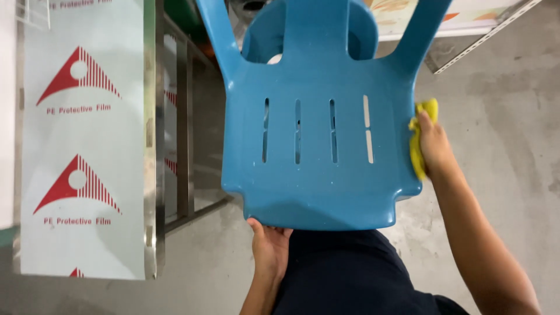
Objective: Cleaning a blue plastic chair with a yellow cloth.
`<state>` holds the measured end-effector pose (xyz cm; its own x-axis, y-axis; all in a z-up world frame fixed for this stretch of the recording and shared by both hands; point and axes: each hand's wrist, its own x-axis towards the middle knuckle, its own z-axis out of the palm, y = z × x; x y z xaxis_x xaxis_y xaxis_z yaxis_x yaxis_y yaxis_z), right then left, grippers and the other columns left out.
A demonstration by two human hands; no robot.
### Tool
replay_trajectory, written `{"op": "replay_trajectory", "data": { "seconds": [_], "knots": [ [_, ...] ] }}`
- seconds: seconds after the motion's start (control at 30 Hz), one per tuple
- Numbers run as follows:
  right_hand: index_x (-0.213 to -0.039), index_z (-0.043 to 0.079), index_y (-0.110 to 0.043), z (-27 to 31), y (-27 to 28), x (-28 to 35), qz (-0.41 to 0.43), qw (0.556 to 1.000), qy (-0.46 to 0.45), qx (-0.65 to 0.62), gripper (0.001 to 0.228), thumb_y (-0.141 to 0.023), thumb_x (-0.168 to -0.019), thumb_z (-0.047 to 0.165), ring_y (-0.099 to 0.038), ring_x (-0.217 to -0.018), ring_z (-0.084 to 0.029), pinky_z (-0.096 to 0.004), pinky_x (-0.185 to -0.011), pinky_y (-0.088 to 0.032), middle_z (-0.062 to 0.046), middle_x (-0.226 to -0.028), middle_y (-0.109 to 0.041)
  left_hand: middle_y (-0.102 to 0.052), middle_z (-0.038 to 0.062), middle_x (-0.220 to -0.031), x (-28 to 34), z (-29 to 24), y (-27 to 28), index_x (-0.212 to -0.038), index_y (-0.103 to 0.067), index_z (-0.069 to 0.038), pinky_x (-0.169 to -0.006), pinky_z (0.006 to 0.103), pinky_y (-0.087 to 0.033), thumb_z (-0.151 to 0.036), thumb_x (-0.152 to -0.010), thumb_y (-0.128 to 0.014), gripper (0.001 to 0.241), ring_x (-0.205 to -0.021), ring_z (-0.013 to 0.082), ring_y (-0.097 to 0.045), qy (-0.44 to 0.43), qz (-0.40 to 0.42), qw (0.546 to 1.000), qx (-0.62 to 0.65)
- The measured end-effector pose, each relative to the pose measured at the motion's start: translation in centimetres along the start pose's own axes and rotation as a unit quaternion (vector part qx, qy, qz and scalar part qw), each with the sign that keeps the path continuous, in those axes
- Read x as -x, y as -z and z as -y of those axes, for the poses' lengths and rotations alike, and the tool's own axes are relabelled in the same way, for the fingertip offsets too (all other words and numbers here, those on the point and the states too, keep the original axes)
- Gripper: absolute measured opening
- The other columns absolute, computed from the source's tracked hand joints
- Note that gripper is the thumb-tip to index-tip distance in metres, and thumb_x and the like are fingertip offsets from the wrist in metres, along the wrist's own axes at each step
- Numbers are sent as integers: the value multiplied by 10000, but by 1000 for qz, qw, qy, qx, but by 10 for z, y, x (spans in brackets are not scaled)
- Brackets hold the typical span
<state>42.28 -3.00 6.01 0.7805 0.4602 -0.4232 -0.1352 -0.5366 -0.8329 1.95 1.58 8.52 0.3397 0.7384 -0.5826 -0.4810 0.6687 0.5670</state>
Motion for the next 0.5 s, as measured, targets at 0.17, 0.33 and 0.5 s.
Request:
{"op": "replay_trajectory", "data": {
  "seconds": [0.17,0.33,0.5],
  "knots": [
    [-1359,17,-651,47,18,134,-51,956,43,285,545,-459,-1087,448,-688,-1097,-409,-469,-972,-517,-306,-1149,-709,-351,142,-1612,-5,-2,0,-1592,-218,-84,-1174,523,-388,-642,-936,-371,875,-1441,325,-416,-22,18,999,25],
    [-1503,42,-467,60,-2,141,-37,861,324,391,630,-551,-984,391,-394,-1425,-397,-518,-1063,-413,-245,-1522,-455,-369,112,-1605,-5,-2,-1,-1588,-227,-106,-1155,509,-398,-633,-944,-349,842,-1425,321,-428,-1,17,999,35],
    [-1521,188,-384,35,-2,105,81,702,475,524,730,-500,-907,565,-180,-1537,-315,-561,-1224,-164,-131,-1633,-275,-428,210,-1423,-8,10,10,-1634,-266,-7,-1128,526,-415,-640,-1045,-343,868,-1255,327,-481,-12,-22,997,74]
  ]
}}
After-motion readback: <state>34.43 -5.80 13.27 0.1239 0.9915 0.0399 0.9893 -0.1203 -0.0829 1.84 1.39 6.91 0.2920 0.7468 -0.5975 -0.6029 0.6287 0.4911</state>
